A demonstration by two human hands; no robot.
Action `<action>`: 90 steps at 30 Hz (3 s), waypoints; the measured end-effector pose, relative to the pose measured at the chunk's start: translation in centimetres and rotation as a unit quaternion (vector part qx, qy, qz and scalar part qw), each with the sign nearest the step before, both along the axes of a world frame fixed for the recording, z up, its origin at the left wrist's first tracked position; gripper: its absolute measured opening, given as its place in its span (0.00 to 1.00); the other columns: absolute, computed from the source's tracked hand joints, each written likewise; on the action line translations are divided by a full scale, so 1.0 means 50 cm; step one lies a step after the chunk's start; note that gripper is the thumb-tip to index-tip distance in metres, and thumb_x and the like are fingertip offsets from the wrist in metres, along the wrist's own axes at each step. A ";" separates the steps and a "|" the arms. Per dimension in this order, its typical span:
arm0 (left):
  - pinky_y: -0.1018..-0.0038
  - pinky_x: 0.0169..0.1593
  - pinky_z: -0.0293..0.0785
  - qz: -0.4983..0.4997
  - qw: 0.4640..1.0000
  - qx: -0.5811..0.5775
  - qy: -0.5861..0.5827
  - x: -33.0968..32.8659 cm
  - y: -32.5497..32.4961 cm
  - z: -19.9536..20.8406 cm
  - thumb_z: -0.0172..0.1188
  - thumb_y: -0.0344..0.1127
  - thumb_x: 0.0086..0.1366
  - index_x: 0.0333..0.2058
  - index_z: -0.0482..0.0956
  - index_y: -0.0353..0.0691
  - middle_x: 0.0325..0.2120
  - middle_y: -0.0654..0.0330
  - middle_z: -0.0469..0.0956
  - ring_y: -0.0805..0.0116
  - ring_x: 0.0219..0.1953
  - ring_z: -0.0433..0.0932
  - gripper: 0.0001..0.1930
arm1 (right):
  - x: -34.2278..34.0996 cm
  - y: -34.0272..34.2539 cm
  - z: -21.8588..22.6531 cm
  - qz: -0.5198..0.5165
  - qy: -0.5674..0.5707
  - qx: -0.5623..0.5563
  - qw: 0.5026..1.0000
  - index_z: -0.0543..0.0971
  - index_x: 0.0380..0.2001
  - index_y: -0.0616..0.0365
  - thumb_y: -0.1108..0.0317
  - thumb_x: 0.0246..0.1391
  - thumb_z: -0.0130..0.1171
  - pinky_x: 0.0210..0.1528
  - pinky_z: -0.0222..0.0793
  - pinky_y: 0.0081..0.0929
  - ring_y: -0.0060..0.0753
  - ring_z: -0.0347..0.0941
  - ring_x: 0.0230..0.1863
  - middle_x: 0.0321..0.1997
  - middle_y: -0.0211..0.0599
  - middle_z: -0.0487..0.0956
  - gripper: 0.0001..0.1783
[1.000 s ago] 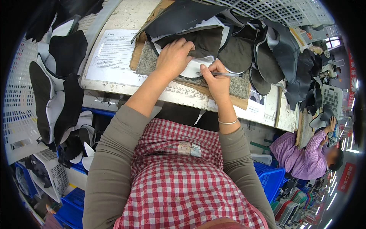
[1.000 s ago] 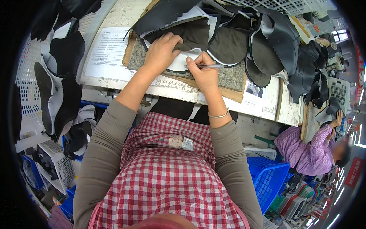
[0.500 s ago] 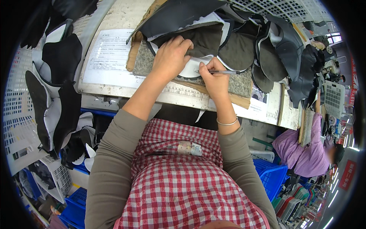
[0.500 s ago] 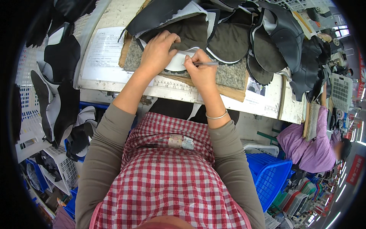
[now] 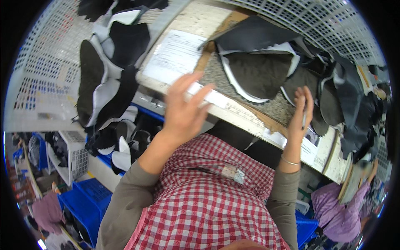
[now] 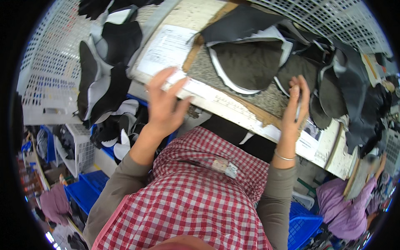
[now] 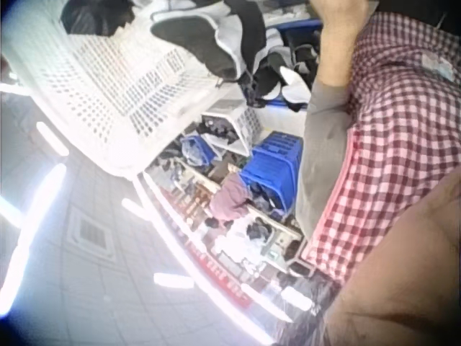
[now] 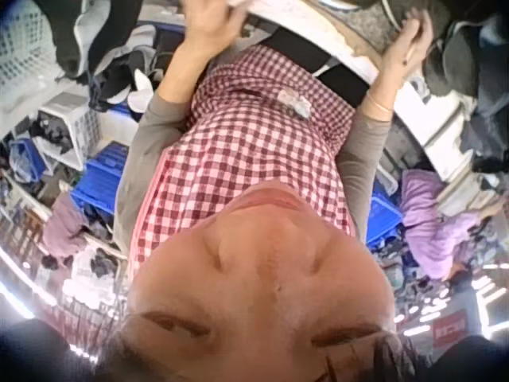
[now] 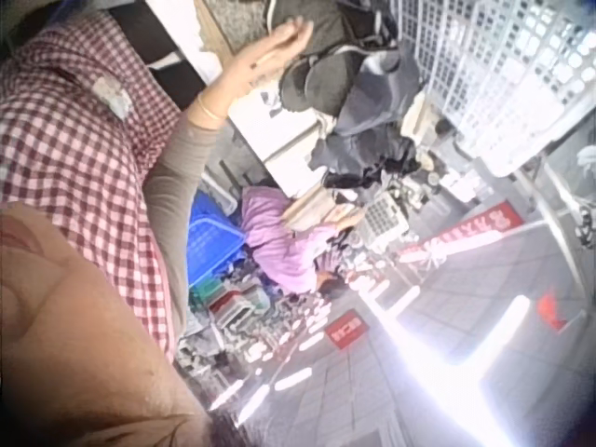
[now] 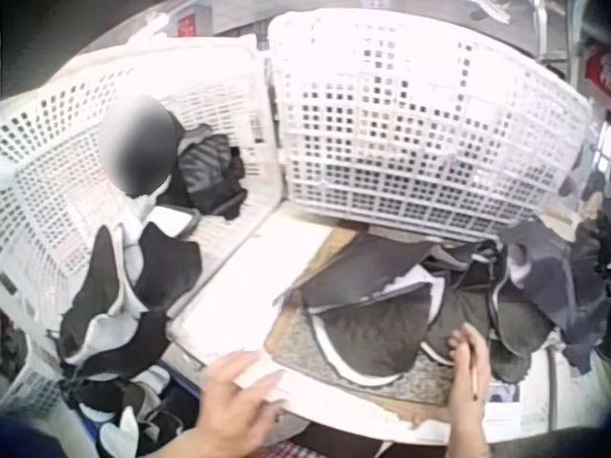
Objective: The person assembles footwear components at a workbench. They repeatedly pick up black and white shoe parts from a white basket, align and press the edges together by hand, and place the assembled units on the table. The process continues with multiple items handled one at a time.
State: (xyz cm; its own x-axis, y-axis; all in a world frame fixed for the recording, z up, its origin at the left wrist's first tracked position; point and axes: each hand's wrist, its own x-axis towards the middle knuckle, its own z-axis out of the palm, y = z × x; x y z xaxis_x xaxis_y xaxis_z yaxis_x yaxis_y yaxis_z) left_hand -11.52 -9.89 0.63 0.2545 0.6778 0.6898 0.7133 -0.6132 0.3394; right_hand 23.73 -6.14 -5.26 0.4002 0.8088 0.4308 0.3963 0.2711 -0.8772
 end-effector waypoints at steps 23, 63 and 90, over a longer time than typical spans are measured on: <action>0.39 0.67 0.64 0.184 0.957 0.202 0.094 -0.241 -0.068 0.199 0.74 0.25 0.52 0.29 0.81 0.31 0.30 0.55 0.85 0.54 0.38 0.85 0.10 | -0.114 0.335 0.151 -0.113 -0.201 0.118 0.966 0.83 0.47 0.52 0.54 0.64 0.64 0.43 0.75 0.37 0.41 0.82 0.38 0.38 0.40 0.85 0.16; 0.57 0.52 0.77 0.238 0.956 -0.060 0.161 -0.291 0.361 0.072 0.70 0.43 0.60 0.57 0.77 0.41 0.43 0.48 0.84 0.43 0.48 0.82 0.27 | -0.348 -0.145 0.186 0.311 -0.239 0.174 0.903 0.84 0.35 0.48 0.77 0.41 0.68 0.36 0.75 0.30 0.37 0.79 0.34 0.32 0.29 0.80 0.15; 0.59 0.58 0.71 -0.184 0.967 -0.144 0.102 0.236 0.272 -0.129 0.72 0.37 0.54 0.44 0.77 0.45 0.45 0.63 0.75 0.57 0.54 0.74 0.19 | -0.074 -0.105 0.084 0.123 0.055 -0.094 0.986 0.82 0.35 0.62 0.64 0.66 0.62 0.29 0.59 0.17 0.11 0.62 0.25 0.23 0.20 0.73 0.11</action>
State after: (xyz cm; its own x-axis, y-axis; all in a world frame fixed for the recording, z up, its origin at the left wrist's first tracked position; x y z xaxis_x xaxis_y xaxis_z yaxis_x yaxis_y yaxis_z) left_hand 0.28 3.68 -5.84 0.6267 0.6711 0.3960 0.5345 -0.7400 0.4082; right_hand 20.04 -11.41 -1.06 0.2176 0.9491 0.2279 0.2376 0.1749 -0.9555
